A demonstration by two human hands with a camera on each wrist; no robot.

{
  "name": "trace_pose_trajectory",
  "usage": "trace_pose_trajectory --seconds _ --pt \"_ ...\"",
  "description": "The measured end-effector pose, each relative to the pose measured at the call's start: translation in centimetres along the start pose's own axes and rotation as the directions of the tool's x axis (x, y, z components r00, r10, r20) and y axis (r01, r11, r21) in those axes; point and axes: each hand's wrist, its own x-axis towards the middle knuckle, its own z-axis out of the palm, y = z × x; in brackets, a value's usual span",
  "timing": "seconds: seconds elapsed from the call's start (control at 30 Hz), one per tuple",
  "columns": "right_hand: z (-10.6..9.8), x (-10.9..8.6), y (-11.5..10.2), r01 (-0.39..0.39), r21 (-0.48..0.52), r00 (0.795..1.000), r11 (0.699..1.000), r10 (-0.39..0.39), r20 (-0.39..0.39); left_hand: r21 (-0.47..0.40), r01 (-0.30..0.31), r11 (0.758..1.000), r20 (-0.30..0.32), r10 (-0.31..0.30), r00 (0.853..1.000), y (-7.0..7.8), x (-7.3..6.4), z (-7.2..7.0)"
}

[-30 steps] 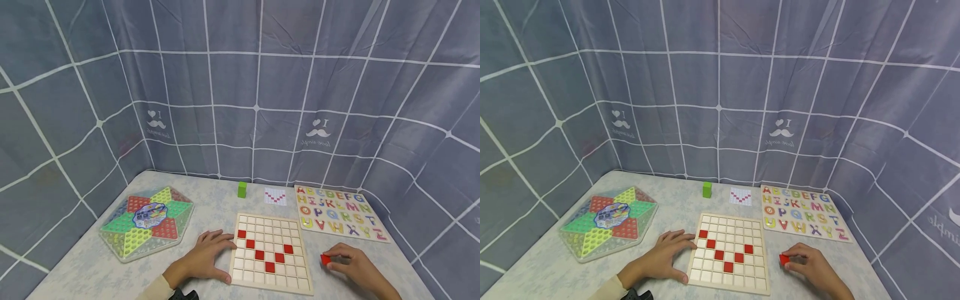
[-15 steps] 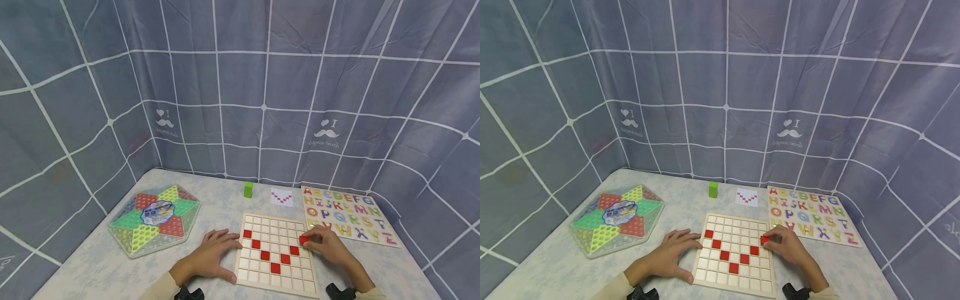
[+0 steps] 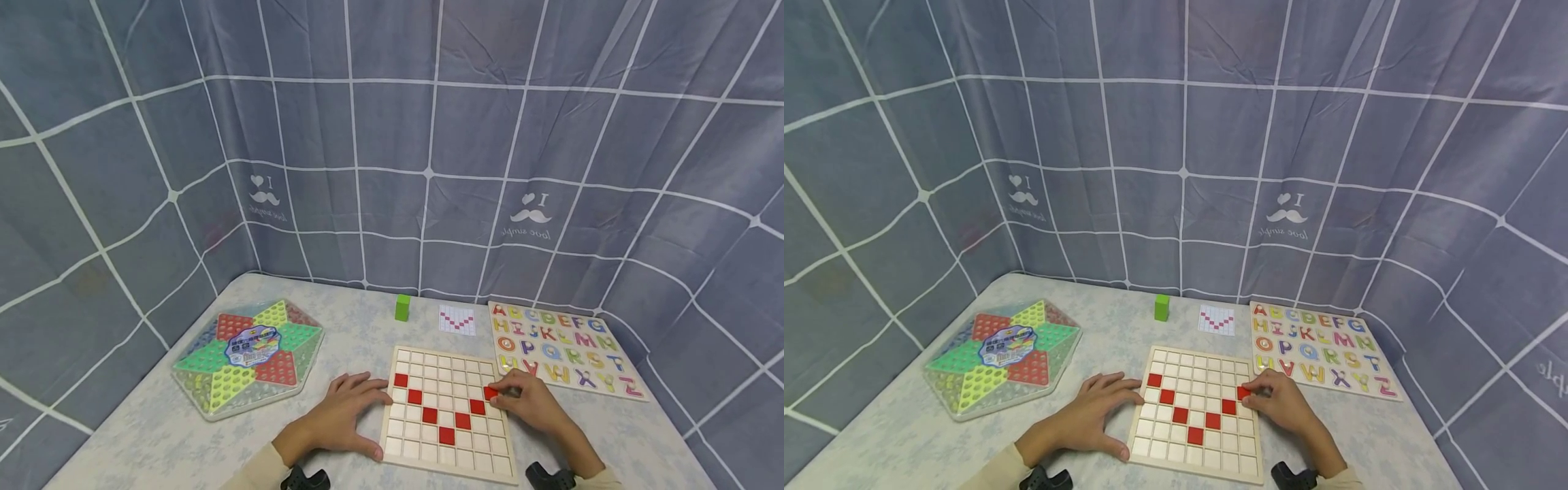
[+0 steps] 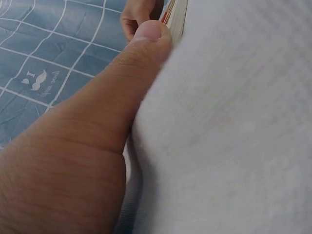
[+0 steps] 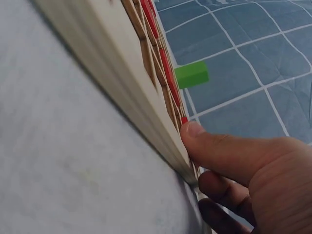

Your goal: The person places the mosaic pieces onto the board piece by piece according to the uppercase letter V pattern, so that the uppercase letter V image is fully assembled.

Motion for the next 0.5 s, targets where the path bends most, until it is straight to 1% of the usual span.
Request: trace_pose_trajectory --seconds 0.1,0.23,0.33,0.5 --pt "0.0 -0.1 -0.3 0.004 0.001 1.0 1.0 -0.004 -0.009 0.003 -0.006 1.0 -0.005 0.006 1.0 0.1 0.0 0.1" --pt "-0.1 0.0 -0.4 -0.015 -0.02 1.0 1.0 0.016 0.008 0.006 -0.006 1.0 -0.007 0.006 1.0 0.1 0.0 0.1" --pt "-0.3 0.3 -0.7 -0.015 -0.038 0.999 0.999 0.017 0.047 0.008 0.001 1.0 -0.004 -0.001 1.0 0.0 -0.1 0.2" --pt "-0.5 0.7 -1.8 -0.005 -0.118 0.994 0.993 0.018 0.108 0.007 0.011 1.0 -0.004 -0.011 1.0 -0.2 -0.3 0.2"
